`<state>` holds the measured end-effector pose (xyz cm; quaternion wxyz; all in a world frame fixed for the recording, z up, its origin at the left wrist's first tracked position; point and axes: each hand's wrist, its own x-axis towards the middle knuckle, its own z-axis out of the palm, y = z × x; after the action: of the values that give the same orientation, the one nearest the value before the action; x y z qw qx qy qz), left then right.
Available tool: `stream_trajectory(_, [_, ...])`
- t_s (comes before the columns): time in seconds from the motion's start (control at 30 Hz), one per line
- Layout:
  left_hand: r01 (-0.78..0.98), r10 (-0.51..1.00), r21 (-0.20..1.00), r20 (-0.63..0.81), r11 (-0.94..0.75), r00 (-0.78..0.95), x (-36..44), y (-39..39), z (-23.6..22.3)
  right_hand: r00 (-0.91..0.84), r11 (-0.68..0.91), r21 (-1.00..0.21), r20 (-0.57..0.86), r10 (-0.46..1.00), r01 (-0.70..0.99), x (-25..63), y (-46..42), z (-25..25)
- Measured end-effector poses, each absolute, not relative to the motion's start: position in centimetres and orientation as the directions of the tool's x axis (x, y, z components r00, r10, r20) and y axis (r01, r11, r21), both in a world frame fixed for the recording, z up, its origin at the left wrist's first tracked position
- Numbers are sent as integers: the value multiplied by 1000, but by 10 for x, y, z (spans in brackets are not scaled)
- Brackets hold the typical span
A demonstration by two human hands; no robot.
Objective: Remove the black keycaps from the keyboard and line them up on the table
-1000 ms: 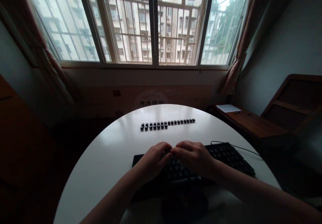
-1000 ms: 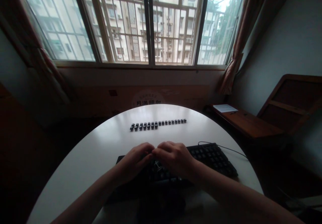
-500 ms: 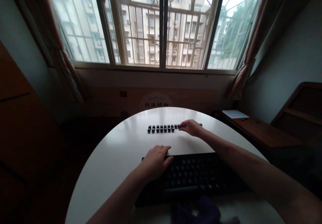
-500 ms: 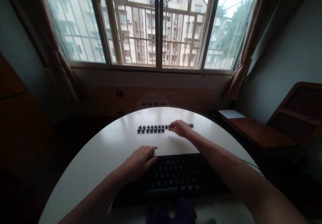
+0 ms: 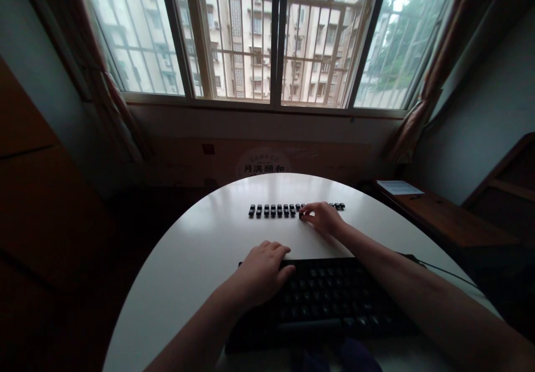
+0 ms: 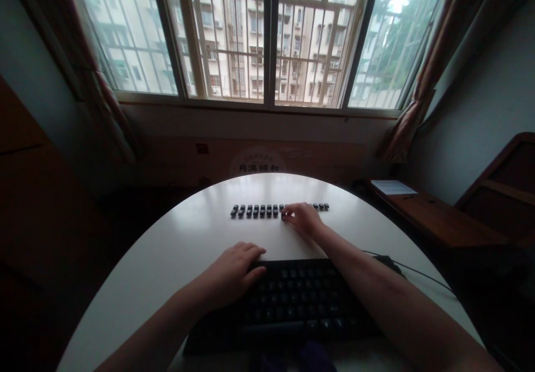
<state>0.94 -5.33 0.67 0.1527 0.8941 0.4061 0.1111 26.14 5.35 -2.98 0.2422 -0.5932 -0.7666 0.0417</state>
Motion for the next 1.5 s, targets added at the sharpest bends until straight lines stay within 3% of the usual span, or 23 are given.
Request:
stream_trajectory(0.63, [688,752,358,68,-631,655,8,-54,4,-193,303,-282,360,913,910,256,60,-37])
stream_trajectory(1.5, [700,748,332,25,-632,663,8,-57,11,-176,305,-294,396,901,906,260,62,-41])
